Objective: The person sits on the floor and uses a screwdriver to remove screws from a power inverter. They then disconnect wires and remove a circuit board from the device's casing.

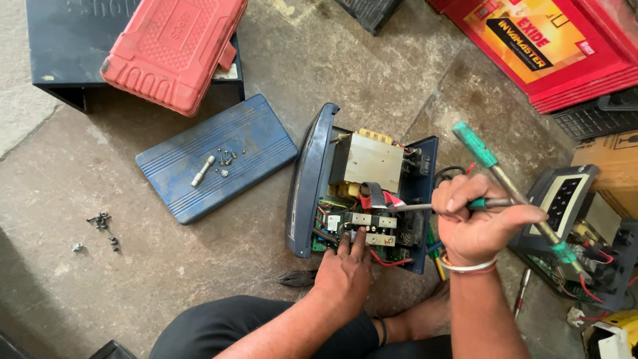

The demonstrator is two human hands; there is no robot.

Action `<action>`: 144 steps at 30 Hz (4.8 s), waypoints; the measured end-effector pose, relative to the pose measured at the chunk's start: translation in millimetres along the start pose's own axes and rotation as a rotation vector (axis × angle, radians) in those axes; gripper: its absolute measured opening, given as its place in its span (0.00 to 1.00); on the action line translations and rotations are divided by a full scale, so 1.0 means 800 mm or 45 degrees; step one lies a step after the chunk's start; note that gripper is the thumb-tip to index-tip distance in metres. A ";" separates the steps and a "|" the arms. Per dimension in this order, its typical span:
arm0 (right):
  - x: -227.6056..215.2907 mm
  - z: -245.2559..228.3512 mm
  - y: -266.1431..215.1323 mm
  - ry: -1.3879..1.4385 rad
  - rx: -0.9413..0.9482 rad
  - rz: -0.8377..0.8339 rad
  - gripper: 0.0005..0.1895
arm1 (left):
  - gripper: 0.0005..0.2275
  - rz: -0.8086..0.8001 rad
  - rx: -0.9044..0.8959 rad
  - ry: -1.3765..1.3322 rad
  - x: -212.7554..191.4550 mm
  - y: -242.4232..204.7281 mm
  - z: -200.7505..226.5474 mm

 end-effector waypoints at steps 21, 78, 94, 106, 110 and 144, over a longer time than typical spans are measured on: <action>0.008 -0.017 -0.016 -0.177 -0.084 0.423 0.45 | 0.27 -0.064 0.002 0.022 -0.003 -0.001 0.000; -0.014 -0.037 -0.003 0.534 0.157 -0.263 0.45 | 0.29 -0.137 -0.005 0.061 -0.006 -0.003 0.002; 0.074 -0.160 0.057 -1.973 0.145 -0.762 0.21 | 0.27 -0.069 -0.020 0.052 0.000 -0.002 -0.002; 0.044 -0.133 -0.031 -0.658 -0.396 0.321 0.33 | 0.29 -0.045 0.007 -0.027 0.001 -0.001 -0.001; -0.060 -0.119 -0.042 -0.090 -0.231 0.433 0.22 | 0.30 -0.039 0.024 0.018 -0.005 -0.003 -0.001; -0.439 0.175 -0.181 -1.408 1.303 0.705 0.23 | 0.34 -0.168 0.004 -0.008 -0.016 -0.002 0.011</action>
Point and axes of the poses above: each hand's wrist, its own y-axis towards the middle knuckle, its own x-axis out of the palm, z = x × y, the point moved 7 cm from there along y, towards the middle knuckle, and after that the axes turned 9 degrees about -y, right-handed, at the moved point
